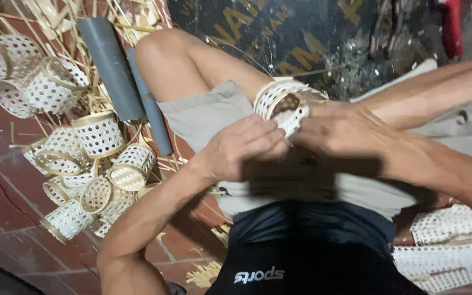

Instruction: The person sits cross-legged and assembles small cylindrical bamboo crafts. They fit a perforated bamboo cylinder over a plastic tube, apply glue to the rim, and weave thin bamboo strips around the cylinder to secure it. They repeat this process on multiple units.

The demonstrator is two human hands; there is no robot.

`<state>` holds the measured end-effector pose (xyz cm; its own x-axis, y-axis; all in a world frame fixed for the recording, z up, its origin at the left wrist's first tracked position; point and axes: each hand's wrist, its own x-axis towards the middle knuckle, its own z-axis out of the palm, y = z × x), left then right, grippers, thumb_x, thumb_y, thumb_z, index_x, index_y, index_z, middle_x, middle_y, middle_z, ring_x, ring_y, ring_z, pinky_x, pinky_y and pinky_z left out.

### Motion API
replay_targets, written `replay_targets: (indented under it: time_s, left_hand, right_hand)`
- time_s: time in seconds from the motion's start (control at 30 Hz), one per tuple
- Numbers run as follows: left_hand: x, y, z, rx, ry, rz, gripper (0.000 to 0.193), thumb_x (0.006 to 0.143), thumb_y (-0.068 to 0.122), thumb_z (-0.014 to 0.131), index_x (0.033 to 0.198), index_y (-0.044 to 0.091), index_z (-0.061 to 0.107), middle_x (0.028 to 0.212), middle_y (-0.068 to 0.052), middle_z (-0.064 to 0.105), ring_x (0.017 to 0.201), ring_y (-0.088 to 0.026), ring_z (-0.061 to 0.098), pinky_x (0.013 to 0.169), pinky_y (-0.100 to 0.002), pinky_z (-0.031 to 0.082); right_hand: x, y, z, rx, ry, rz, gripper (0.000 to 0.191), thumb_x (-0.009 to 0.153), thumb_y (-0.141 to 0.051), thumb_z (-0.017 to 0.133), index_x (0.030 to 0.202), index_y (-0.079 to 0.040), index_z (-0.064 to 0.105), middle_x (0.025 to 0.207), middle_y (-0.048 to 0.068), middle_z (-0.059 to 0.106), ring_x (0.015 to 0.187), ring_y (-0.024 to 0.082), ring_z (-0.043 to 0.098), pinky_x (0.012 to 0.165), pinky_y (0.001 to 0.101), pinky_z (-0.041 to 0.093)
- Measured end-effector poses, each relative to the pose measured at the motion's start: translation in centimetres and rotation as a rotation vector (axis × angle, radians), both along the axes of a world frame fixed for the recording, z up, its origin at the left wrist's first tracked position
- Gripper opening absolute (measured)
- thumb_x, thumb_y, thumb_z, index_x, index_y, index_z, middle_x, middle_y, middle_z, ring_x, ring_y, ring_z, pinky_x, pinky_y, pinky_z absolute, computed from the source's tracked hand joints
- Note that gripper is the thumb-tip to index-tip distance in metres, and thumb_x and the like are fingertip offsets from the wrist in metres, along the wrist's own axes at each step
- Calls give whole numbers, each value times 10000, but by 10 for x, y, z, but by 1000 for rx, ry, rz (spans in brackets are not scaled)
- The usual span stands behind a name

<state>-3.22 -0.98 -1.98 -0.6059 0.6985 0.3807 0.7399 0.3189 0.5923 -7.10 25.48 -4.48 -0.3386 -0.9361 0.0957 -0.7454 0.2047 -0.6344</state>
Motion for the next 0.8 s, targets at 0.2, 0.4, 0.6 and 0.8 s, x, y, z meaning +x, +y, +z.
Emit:
replay_targets:
  time_s: [0.2, 0.4, 0.6, 0.8]
  left_hand:
    - [6, 23, -8, 222, -173, 465, 243, 915, -28, 783, 1135, -38, 680, 1210, -149, 682, 1116, -295, 702, 964, -368, 598]
    - [-4, 44, -19, 258, -272, 614, 251, 944, 0, 778, 1176, 11, 682, 1280, -112, 674, 1094, -261, 714, 927, -313, 595]
    - [-42, 33, -30, 183, -389, 483, 387, 928, 8, 795, 1297, 34, 683, 1498, -182, 580, 1365, -309, 544, 1146, -398, 472]
    - [-59, 23, -39, 134, -790, 151, 887, 705, 96, 853, 1496, 59, 453, 1620, -267, 290, 1497, -394, 324, 1180, -406, 358]
  right_hand:
    - [-17, -2, 7, -52, -89, -152, 151, 776, -68, 768, 911, -27, 716, 833, 104, 699, 768, 269, 645, 672, 404, 559]
    - [-55, 7, 16, 132, 92, -601, 264, 978, -266, 815, 1011, -22, 722, 864, 178, 691, 789, 374, 697, 685, 462, 552]
    - [-59, 3, -41, 399, 97, -558, 205, 909, -256, 755, 948, -54, 750, 825, 188, 728, 734, 380, 717, 657, 475, 569]
    - [-104, 11, -60, 256, -661, -612, 169, 847, -124, 744, 956, -6, 796, 701, 127, 725, 625, 195, 652, 590, 394, 527]
